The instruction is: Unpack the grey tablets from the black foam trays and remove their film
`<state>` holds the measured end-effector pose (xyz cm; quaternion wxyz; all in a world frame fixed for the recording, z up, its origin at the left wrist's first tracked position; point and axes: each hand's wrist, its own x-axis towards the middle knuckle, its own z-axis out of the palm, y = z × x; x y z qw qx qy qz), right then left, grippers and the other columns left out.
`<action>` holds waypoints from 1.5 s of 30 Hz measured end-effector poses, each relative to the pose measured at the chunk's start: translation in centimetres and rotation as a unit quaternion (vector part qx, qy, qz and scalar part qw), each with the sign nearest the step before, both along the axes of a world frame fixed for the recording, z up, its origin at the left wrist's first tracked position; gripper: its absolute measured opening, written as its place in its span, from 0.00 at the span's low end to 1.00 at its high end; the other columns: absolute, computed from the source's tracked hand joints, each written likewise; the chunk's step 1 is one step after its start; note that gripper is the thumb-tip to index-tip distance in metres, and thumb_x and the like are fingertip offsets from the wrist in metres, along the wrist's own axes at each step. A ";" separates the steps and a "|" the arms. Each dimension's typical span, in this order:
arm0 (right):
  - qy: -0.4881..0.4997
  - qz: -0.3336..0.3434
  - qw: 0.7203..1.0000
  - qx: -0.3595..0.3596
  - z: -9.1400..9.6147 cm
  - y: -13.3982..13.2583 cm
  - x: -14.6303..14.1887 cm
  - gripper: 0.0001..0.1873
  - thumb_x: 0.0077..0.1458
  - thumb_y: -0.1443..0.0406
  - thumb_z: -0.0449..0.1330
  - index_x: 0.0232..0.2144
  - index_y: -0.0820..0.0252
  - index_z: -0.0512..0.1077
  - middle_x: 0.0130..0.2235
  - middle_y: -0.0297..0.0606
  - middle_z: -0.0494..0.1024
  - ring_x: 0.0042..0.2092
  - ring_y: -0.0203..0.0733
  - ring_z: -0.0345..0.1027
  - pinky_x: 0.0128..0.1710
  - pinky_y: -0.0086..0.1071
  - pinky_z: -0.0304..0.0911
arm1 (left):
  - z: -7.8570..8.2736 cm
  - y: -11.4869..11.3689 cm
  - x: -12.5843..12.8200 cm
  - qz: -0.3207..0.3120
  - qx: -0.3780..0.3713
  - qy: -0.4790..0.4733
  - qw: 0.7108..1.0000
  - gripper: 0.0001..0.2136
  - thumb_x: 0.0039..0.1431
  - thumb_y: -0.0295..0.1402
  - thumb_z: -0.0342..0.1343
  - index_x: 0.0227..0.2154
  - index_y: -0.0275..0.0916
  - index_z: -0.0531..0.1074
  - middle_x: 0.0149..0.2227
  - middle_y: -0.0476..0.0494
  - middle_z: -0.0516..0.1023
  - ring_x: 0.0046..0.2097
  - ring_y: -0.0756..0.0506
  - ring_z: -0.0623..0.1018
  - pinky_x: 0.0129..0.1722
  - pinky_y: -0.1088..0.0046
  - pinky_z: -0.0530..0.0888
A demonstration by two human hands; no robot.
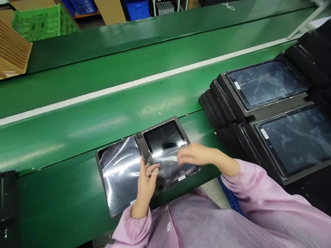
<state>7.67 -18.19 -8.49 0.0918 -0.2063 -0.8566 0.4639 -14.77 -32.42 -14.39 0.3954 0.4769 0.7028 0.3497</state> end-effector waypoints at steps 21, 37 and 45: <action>-0.046 -0.035 0.963 0.265 -3.8 -0.5 2.5 0.08 0.52 0.72 0.61 0.33 0.56 0.78 0.63 0.41 0.60 0.63 0.57 0.48 0.58 0.54 0.49 | -0.7 6.4 -2.4 -0.223 0.070 0.227 0.945 0.25 0.50 0.21 0.38 0.50 0.38 0.68 0.54 0.40 0.73 0.57 0.43 0.71 0.62 0.48 0.55; -0.122 -0.478 0.847 -0.200 -2.4 1.3 0.6 0.17 0.59 0.53 0.51 0.29 0.60 0.68 0.30 0.39 0.77 0.31 0.39 0.72 0.31 0.30 0.64 | 0.4 1.7 -0.6 -0.304 0.056 0.276 0.910 0.24 0.49 0.17 0.41 0.40 0.43 0.77 0.57 0.41 0.70 0.62 0.38 0.63 0.58 0.43 0.59; -0.109 -0.497 0.842 -0.178 -2.2 -3.2 -1.9 0.14 0.42 0.58 0.64 0.30 0.60 0.69 0.36 0.43 0.77 0.44 0.51 0.70 0.42 0.38 0.61 | 1.1 -2.1 1.0 -0.255 0.032 0.138 0.957 0.21 0.55 0.19 0.45 0.47 0.43 0.73 0.56 0.39 0.70 0.60 0.40 0.66 0.61 0.44 0.54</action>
